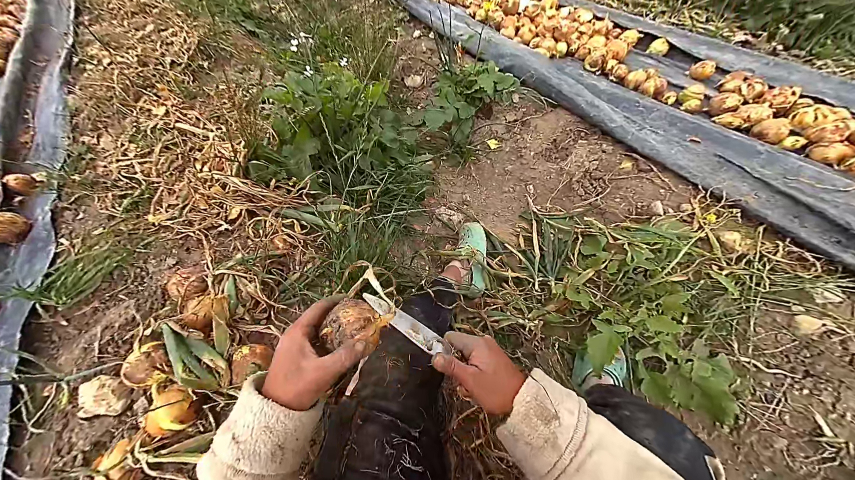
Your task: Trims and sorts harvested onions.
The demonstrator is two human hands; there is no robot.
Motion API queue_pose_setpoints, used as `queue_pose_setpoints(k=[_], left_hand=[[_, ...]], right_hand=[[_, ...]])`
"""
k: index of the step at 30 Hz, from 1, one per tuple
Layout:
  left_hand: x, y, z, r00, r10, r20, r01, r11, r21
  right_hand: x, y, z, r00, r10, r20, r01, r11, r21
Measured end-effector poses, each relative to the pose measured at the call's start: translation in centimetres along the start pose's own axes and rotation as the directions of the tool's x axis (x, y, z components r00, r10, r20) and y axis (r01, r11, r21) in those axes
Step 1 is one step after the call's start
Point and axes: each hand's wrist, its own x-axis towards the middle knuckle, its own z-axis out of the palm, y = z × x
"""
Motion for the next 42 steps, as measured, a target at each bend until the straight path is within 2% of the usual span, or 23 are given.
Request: queue_pose_setpoints(k=[2, 4, 8, 11, 16, 19, 22, 25, 27, 29, 30, 31, 32, 33, 34, 35, 36, 37, 39, 40, 41, 42], left_hand=[[0.4, -0.1, -0.5, 0.997, 0.023, -0.069, -0.021, 0.999, 0.031], [0.2, -0.2, -0.7, 0.999, 0.022, -0.039, -0.022, 1.000, 0.010], [-1.4, -1.1, 1.9, 0.976, -0.037, 0.216, 0.042, 0.999, -0.015], [-2.3, -1.8, 4.7, 0.934, -0.019, 0.358, -0.029, 0.991, 0.128], [-1.9, -1.7, 5.4, 0.920, -0.043, 0.391, -0.104, 0.932, 0.347], [-2.1, -2.3, 5.3, 0.928, -0.099, 0.360, -0.039, 0.933, 0.358], [-2.5, -2.6, 5.3, 0.940, -0.133, 0.314, 0.021, 0.941, 0.337], [-2.8, -2.7, 5.2, 0.979, -0.036, 0.202, -0.042, 0.928, 0.370], [-2.1, -3.3, 4.1, 1.000, 0.001, 0.013, -0.005, 0.929, 0.371], [-0.7, -4.4, 1.1, 0.963, -0.087, -0.257, 0.142, 0.968, 0.205], [0.1, -5.0, -1.1, 0.911, -0.135, -0.389, 0.150, 0.989, 0.009], [0.6, -5.4, -3.5, 0.845, -0.160, -0.509, 0.046, 0.972, -0.231], [1.0, -5.5, -5.9, 0.770, -0.180, -0.612, -0.164, 0.871, -0.463], [1.1, -4.7, -8.4, 0.699, -0.214, -0.682, -0.387, 0.689, -0.613], [1.0, -3.2, -10.7, 0.642, -0.254, -0.724, -0.550, 0.506, -0.665], [0.7, -1.9, -12.7, 0.616, -0.255, -0.745, -0.629, 0.410, -0.661], [0.4, -1.4, -13.7, 0.636, -0.196, -0.746, -0.645, 0.397, -0.653], [0.7, -1.0, -13.3, 0.646, -0.149, -0.749, -0.616, 0.478, -0.626], [2.1, -2.1, -9.8, 0.723, -0.035, -0.690, -0.438, 0.749, -0.497], [3.1, -3.6, -7.9, 0.808, 0.019, -0.589, -0.307, 0.867, -0.394], [4.1, -5.1, -6.0, 0.883, 0.012, -0.468, -0.151, 0.954, -0.260], [5.1, -6.5, -4.3, 0.937, -0.049, -0.346, 0.013, 0.994, -0.104]], right_hand=[[0.1, 0.0, -0.1, 1.000, 0.000, 0.004, 0.000, 1.000, 0.006], [0.1, -0.1, 0.2, 1.000, -0.016, 0.016, 0.015, 1.000, 0.026], [0.0, 0.2, 1.9, 0.996, -0.084, -0.040, 0.091, 0.963, 0.252], [-0.3, 0.5, 2.9, 0.991, -0.054, -0.124, 0.105, 0.885, 0.453], [-0.9, -0.1, 3.9, 0.986, 0.163, -0.034, -0.102, 0.753, 0.650], [-0.7, -0.6, 4.5, 0.974, 0.226, 0.019, -0.175, 0.694, 0.699], [-0.4, -0.8, 4.4, 0.972, 0.229, 0.054, -0.206, 0.718, 0.665], [-0.3, -1.1, 4.6, 0.969, 0.227, 0.092, -0.237, 0.765, 0.599], [-0.3, -1.5, 5.2, 0.968, 0.209, 0.137, -0.250, 0.803, 0.541], [-0.6, -1.4, 5.7, 0.969, 0.187, 0.162, -0.245, 0.812, 0.530], [-0.5, -1.4, 5.7, 0.969, 0.199, 0.144, -0.245, 0.807, 0.537], [-0.4, -1.3, 5.5, 0.967, 0.227, 0.114, -0.252, 0.798, 0.548], [-0.2, -1.0, 5.2, 0.963, 0.258, 0.084, -0.260, 0.791, 0.553], [0.1, -0.6, 4.8, 0.959, 0.277, 0.053, -0.258, 0.787, 0.560], [0.2, -0.4, 4.3, 0.957, 0.288, 0.035, -0.256, 0.784, 0.565], [0.3, -0.1, 4.0, 0.957, 0.290, 0.018, -0.247, 0.779, 0.576], [0.4, 0.0, 3.8, 0.957, 0.290, 0.002, -0.235, 0.773, 0.589], [0.5, 0.0, 3.7, 0.957, 0.291, -0.015, -0.224, 0.767, 0.601], [0.5, -0.3, 3.7, 0.951, 0.307, -0.047, -0.213, 0.755, 0.620], [0.5, -0.5, 3.7, 0.948, 0.315, -0.054, -0.215, 0.754, 0.621], [0.5, -0.7, 3.8, 0.944, 0.324, -0.056, -0.221, 0.753, 0.620], [0.4, -0.8, 3.8, 0.941, 0.332, -0.061, -0.224, 0.750, 0.623]])
